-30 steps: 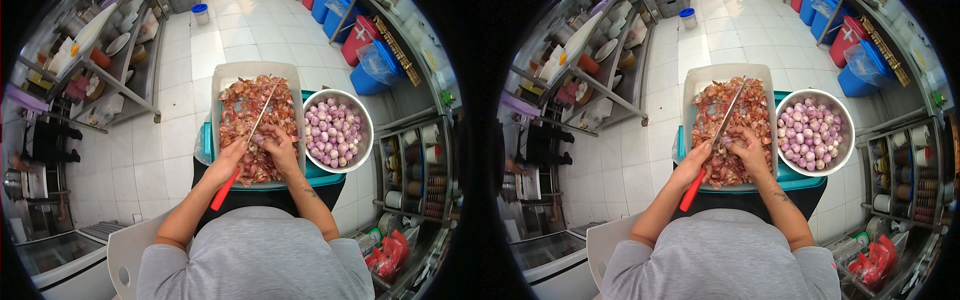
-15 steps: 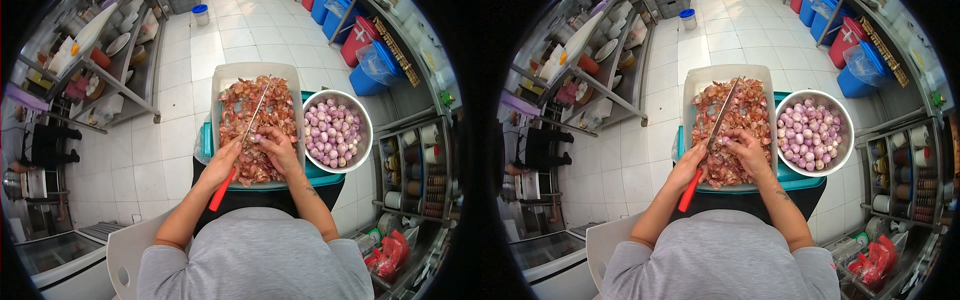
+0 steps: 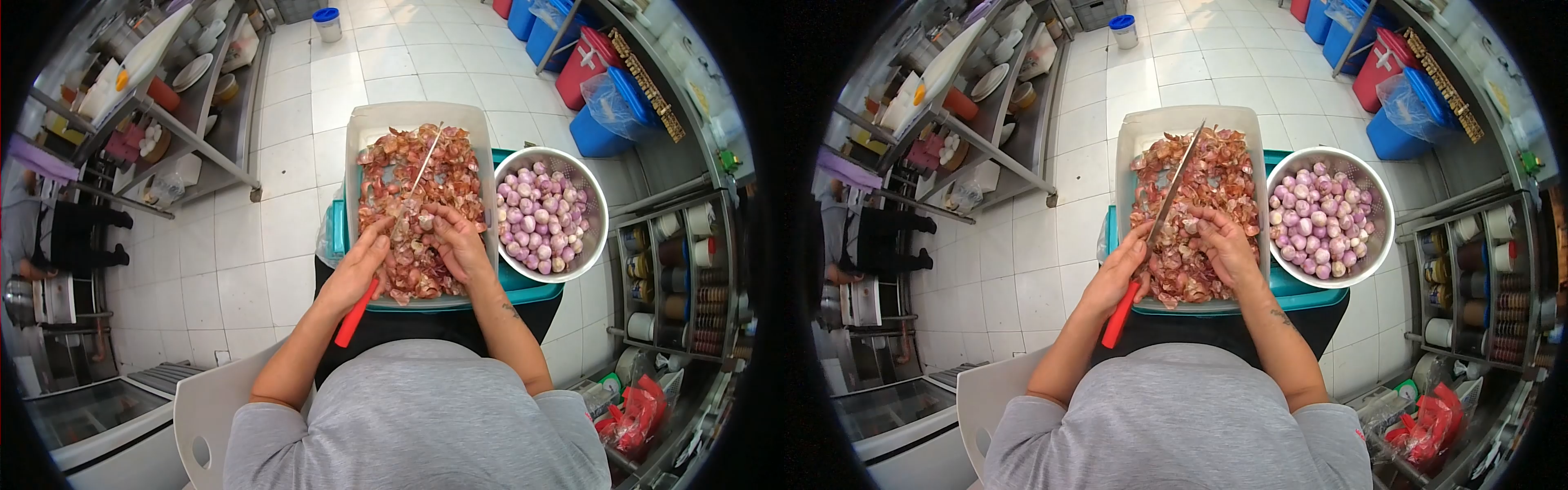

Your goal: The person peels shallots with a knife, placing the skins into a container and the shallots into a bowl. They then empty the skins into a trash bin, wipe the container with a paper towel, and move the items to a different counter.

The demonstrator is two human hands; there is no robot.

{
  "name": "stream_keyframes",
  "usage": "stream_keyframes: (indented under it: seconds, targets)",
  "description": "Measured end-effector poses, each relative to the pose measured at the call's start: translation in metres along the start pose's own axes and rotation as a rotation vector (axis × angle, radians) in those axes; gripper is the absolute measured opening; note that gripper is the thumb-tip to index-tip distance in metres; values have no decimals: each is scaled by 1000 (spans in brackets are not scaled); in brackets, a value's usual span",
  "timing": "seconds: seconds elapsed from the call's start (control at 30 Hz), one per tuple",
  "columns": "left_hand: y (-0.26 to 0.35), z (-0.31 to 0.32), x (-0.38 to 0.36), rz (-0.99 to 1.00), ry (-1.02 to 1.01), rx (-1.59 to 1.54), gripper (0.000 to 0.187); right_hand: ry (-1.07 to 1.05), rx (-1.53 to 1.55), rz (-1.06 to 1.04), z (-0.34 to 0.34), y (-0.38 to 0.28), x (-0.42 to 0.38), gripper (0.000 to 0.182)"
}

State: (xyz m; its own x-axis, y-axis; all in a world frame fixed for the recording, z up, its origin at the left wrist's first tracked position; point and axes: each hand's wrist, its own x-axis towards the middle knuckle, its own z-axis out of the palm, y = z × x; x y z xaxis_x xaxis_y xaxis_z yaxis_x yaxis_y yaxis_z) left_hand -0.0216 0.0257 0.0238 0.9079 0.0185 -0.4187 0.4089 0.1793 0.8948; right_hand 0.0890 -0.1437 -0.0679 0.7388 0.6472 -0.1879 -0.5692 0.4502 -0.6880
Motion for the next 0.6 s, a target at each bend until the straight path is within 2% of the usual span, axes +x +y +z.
stream_keyframes:
  seconds: [0.13, 0.23, 0.33, 0.43, 0.5, 0.6]
  targets:
    - [1, 9, 3, -29, -26, -19, 55, 36, -254, -126, 16, -3, -4, 36]
    - [2, 16, 7, -48, -32, -38, 53, 36, -334, -193, 16, 1, -4, 41]
    - [-1, 21, 13, -67, -27, -21, 51, 41, -340, -216, 22, -2, -6, 37]
    - [-13, 16, 22, -1, 33, 175, 49, 32, -407, -149, 11, 3, -2, 38]
    - [-15, 14, 25, 17, 54, 221, 49, 21, -331, -84, 8, 2, -3, 35]
    - [-9, 12, 17, -31, 54, 109, 49, 16, -224, -3, 8, 0, -3, 31]
